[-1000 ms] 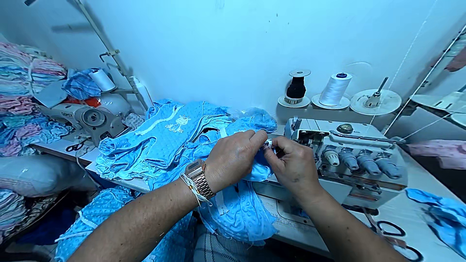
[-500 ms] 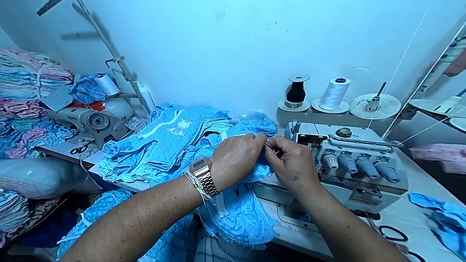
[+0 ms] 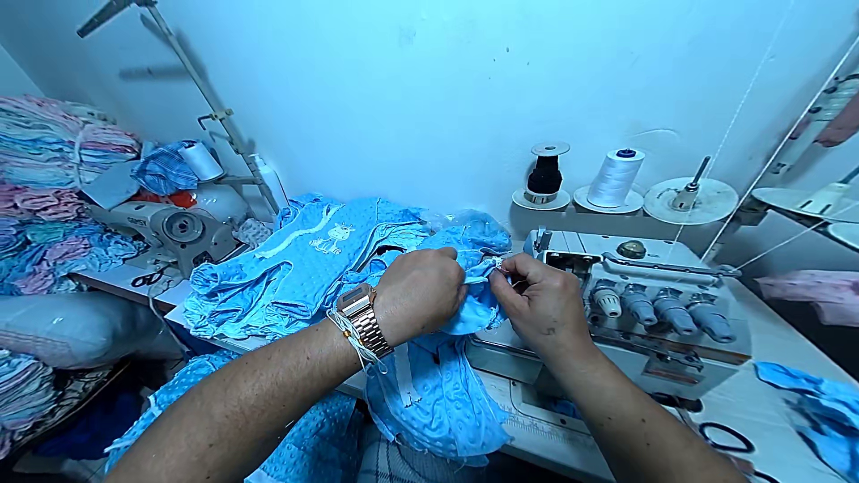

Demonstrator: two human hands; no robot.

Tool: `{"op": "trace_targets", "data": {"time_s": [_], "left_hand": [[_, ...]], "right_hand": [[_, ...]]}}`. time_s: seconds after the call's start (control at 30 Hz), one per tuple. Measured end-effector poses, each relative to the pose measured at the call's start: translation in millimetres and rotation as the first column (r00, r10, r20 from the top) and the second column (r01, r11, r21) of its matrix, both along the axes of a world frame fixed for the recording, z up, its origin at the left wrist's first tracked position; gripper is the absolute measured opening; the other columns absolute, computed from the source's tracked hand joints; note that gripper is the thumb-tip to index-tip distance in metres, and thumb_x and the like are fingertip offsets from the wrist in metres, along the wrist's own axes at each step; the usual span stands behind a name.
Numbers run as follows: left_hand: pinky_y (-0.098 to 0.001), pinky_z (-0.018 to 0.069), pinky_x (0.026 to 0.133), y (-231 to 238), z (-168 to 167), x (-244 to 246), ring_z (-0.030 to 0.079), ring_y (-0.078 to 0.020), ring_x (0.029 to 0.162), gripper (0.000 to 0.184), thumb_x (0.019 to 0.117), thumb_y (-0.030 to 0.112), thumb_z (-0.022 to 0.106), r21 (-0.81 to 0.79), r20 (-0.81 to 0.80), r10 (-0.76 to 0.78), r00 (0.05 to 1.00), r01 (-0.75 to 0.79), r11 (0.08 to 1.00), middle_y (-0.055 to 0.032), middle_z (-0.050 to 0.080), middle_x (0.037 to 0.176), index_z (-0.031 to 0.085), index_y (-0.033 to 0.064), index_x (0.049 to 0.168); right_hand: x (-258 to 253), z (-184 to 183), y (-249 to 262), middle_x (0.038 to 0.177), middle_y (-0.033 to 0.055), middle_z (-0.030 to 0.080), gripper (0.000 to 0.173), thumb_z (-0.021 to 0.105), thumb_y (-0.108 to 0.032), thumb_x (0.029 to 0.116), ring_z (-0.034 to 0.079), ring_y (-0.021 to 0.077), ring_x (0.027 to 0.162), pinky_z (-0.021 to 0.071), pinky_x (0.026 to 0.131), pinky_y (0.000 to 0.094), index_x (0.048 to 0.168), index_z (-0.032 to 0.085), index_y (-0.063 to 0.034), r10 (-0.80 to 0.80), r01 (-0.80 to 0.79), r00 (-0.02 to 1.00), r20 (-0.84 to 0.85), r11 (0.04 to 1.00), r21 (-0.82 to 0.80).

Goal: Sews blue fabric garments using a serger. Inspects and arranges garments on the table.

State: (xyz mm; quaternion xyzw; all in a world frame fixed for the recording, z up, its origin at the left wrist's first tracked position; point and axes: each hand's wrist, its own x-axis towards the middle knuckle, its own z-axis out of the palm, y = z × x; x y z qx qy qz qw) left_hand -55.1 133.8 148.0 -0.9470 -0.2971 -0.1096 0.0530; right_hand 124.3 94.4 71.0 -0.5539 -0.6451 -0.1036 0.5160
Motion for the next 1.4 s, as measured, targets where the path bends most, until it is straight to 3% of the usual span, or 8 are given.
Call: {"op": "trace_targets", "data": {"time_s": [0.13,0.23,0.37,0.73,0.9,1.0,1.23,1.4], "left_hand": [[-0.0415,0.0561,0.062,2.3,-16.7,2.8,0.067,-0.0260,0.082,0.009,0.0882,0.013,0.071,0.220,0.214,-0.229,0.949,0.182,0.958,-0.0117,0.066,0.099,0.076,0.0067,0.092],[-0.0373,0.0485,0.051,0.0,-25.3,5.0,0.062,-0.0234,0.066,0.015,0.0862,0.006,0.068,0.280,0.244,-0.253,0.936,0.182,0.943,-0.0090,0.059,0.082,0.076,0.0058,0.098],[-0.0357,0.0450,0.046,0.4,-31.8,4.7,0.059,-0.0214,0.060,0.024,0.0809,0.003,0.067,0.321,0.267,-0.283,0.921,0.192,0.928,-0.0070,0.058,0.076,0.076,0.0069,0.102],[-0.0476,0.0534,0.059,-2.6,-9.6,-0.7,0.069,-0.0309,0.077,0.033,0.0870,0.002,0.068,0.076,0.091,-0.036,0.995,0.030,0.997,-0.0126,0.068,0.094,0.066,0.0066,0.120],[-0.0501,0.0536,0.065,5.6,-6.4,-1.1,0.070,-0.0309,0.084,0.026,0.0880,0.002,0.067,0.003,0.030,-0.072,0.997,0.072,0.997,-0.0120,0.070,0.095,0.071,0.0068,0.113],[-0.0522,0.0521,0.069,2.9,3.2,1.3,0.069,-0.0324,0.090,0.022,0.0948,0.010,0.063,-0.076,-0.107,0.033,0.994,-0.041,0.996,-0.0127,0.069,0.098,0.072,0.0082,0.115],[-0.0476,0.0526,0.069,-7.7,17.2,-3.4,0.066,-0.0279,0.088,0.032,0.1044,0.026,0.054,-0.066,-0.220,0.195,0.956,-0.215,0.974,-0.0114,0.063,0.104,0.070,0.0044,0.086],[-0.0520,0.0545,0.075,-4.5,14.5,-7.8,0.068,-0.0309,0.097,0.024,0.1007,0.015,0.057,-0.070,-0.168,0.142,0.976,-0.155,0.985,-0.0130,0.068,0.107,0.071,0.0001,0.088]], "right_hand": [[-1.5,0.3,0.5,0.074,0.0059,0.065,0.011,0.064,-0.012,0.0924,0.063,0.0171,0.065,0.0513,0.058,0.0345,0.086,0.069,-0.0044,-0.005,0.005,1.000,0.002,1.000,-0.004],[0.7,0.5,1.0,0.073,0.0059,0.064,0.011,0.063,-0.011,0.0921,0.062,0.0169,0.064,0.0505,0.057,0.0336,0.085,0.068,-0.0044,-0.019,0.019,1.000,0.019,1.000,-0.001],[0.4,2.4,0.2,0.073,0.0069,0.065,0.010,0.066,-0.010,0.0925,0.064,0.0181,0.066,0.0524,0.059,0.0350,0.085,0.068,-0.0034,-0.011,0.012,1.000,0.028,1.000,-0.018],[-5.0,7.3,-0.5,0.077,0.0097,0.066,0.009,0.065,-0.007,0.0955,0.067,0.0226,0.070,0.0561,0.063,0.0391,0.089,0.069,-0.0018,0.056,-0.049,0.988,0.146,0.997,-0.052],[-4.9,10.9,-1.8,0.079,0.0103,0.068,0.009,0.064,-0.006,0.0959,0.068,0.0229,0.073,0.0567,0.065,0.0398,0.090,0.070,-0.0013,0.066,-0.057,0.986,0.154,0.997,-0.058],[-4.4,12.5,-2.3,0.078,0.0100,0.067,0.009,0.064,-0.006,0.0960,0.068,0.0223,0.071,0.0561,0.064,0.0387,0.091,0.070,-0.0012,0.065,-0.057,0.983,0.171,0.997,-0.054],[-0.7,11.1,-2.7,0.076,0.0079,0.068,0.010,0.065,-0.010,0.0942,0.067,0.0201,0.068,0.0554,0.061,0.0383,0.089,0.071,-0.0035,0.050,-0.038,0.987,0.153,0.996,-0.079],[-0.5,8.6,-3.5,0.072,0.0060,0.065,0.013,0.064,-0.012,0.0941,0.065,0.0174,0.065,0.0534,0.059,0.0357,0.085,0.071,-0.0044,0.051,-0.042,0.991,0.126,0.997,-0.068]]}}
